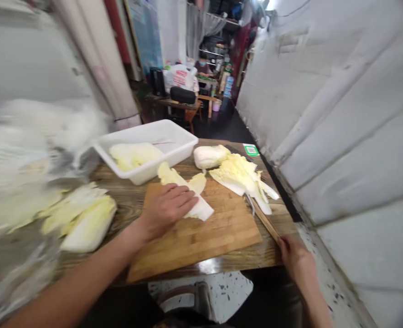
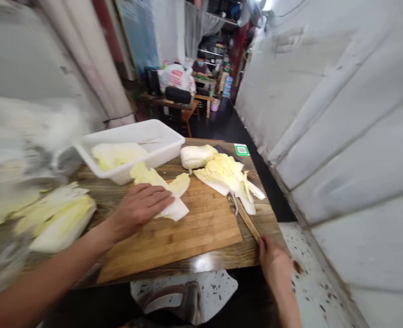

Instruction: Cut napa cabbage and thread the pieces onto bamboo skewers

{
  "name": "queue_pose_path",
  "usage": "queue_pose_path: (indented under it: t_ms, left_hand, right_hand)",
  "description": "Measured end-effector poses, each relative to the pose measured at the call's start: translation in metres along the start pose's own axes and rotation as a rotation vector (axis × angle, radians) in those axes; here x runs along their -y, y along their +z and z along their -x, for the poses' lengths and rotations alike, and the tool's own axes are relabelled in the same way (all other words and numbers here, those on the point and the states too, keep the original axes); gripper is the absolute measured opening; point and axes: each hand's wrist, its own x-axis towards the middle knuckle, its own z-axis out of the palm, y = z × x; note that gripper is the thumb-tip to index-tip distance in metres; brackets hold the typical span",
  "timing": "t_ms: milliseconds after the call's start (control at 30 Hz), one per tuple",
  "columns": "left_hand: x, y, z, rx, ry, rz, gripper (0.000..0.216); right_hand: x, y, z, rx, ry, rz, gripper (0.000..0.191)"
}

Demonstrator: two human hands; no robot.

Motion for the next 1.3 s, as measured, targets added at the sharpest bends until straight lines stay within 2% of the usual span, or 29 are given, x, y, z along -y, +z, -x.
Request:
queue_pose_path:
  t_ms: [100,167,267,333,400,500,567,600,700,833,1033,1100,1200,1300]
  left_hand:
    - [0.01,0.022,0.008,0.053,0.012,0.012,0.038]
    - [0.015,0.033,0.017,0.058,0.027,0.037,0.046]
    - [0.019,0.034,0.025,0.131,-0.069,0.06,0.057]
    - [0.01,0.026,0.018,0.169,-0.086,0.055,0.061]
    - [-0.013,0.021,-0.001,0.164,-0.027,0.06,0.062]
    - [-0.074,0.029,-0.043,0.141,0.123,0.126,0.058]
    - [-0.118,0.045,-0.072,0.213,0.244,0.233,0.052]
    - [-0.136,0.055,-0.085,0.223,0.248,0.25,0.045]
    - [-0.167,0.083,-0.117,0.26,0.204,0.256,0.053]
    - [-0.169,0.105,-0.136,0.331,0.16,0.258,0.058]
    - [-0.164,0.104,-0.133,0.396,0.131,0.279,0.064]
    - [-0.164,0.103,-0.133,0.403,0.12,0.29,0.064]
    - [-0.166,0.106,-0.134,0.392,0.103,0.311,0.061]
    - [-0.172,0.104,-0.136,0.361,0.066,0.32,0.061]
  right_hand:
    - [0.012,-0.015,0.001,0.125,0.017,0.028,0.032]
    - [0.016,-0.023,0.002,0.153,0.045,0.054,0.028]
    - [0.017,-0.031,0.005,0.177,0.079,0.073,0.022]
    - [0.018,-0.035,0.007,0.197,0.089,0.07,0.02]
    - [0.02,-0.036,0.009,0.212,0.101,0.064,0.019]
    - [0.024,-0.036,0.01,0.229,0.117,0.055,0.019]
    - [0.027,-0.037,0.01,0.232,0.115,0.048,0.018]
    - [0.027,-0.037,0.01,0.231,0.111,0.045,0.018]
    - [0.026,-0.04,0.014,0.228,0.091,0.036,0.02]
    - [0.02,-0.042,0.02,0.227,0.079,0.016,0.022]
    - [0.008,-0.056,0.038,0.249,0.103,-0.005,0.027]
    - [-0.004,-0.073,0.053,0.268,0.104,-0.039,0.03]
    - [-0.032,-0.113,0.084,0.284,0.155,-0.128,0.031]
    - [-0.057,-0.152,0.112,0.187,0.272,-0.276,0.025]
